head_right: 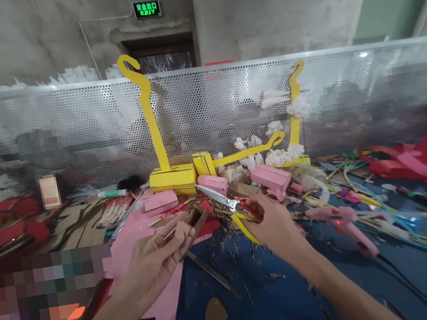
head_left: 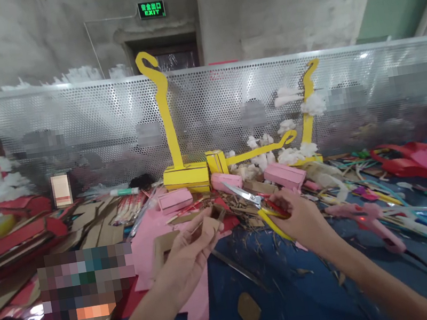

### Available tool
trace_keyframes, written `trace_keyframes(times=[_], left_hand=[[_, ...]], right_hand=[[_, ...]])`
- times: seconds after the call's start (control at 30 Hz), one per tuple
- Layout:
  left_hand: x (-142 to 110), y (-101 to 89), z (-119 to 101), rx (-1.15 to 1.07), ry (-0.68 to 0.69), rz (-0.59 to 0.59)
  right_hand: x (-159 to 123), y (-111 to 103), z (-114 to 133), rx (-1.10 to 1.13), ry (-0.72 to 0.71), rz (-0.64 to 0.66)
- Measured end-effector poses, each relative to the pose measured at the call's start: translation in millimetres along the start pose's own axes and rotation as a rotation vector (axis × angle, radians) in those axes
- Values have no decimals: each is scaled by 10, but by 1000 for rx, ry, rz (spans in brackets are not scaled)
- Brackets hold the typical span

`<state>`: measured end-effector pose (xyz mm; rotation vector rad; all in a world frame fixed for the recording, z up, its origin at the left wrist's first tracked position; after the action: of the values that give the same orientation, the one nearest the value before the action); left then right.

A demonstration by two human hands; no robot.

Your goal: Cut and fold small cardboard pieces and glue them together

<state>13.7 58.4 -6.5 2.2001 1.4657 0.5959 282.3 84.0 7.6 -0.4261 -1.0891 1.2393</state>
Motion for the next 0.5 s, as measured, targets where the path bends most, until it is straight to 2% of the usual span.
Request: trace_keyframes(times=[0.13,0.3,0.5], left_hand=[[15,-36,8,87,46,22],[38,1,-102,171,148,60],[4,-5,-186,348,209,8]], right_hand=[[-104,41,222,216,-53,147],[-280,164,438,306,-83,330],[-386,249,612,301,-46,388]])
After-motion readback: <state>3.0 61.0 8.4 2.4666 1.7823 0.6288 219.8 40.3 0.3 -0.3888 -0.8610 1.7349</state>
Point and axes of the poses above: each hand's wrist, its own x-axis towards the middle knuckle, its own y-axis out of the palm, z = x × y, the point moved 5 cm from there along x, towards the middle knuckle, and after that the axes turned 11 degrees about z, right-handed, at the moved point
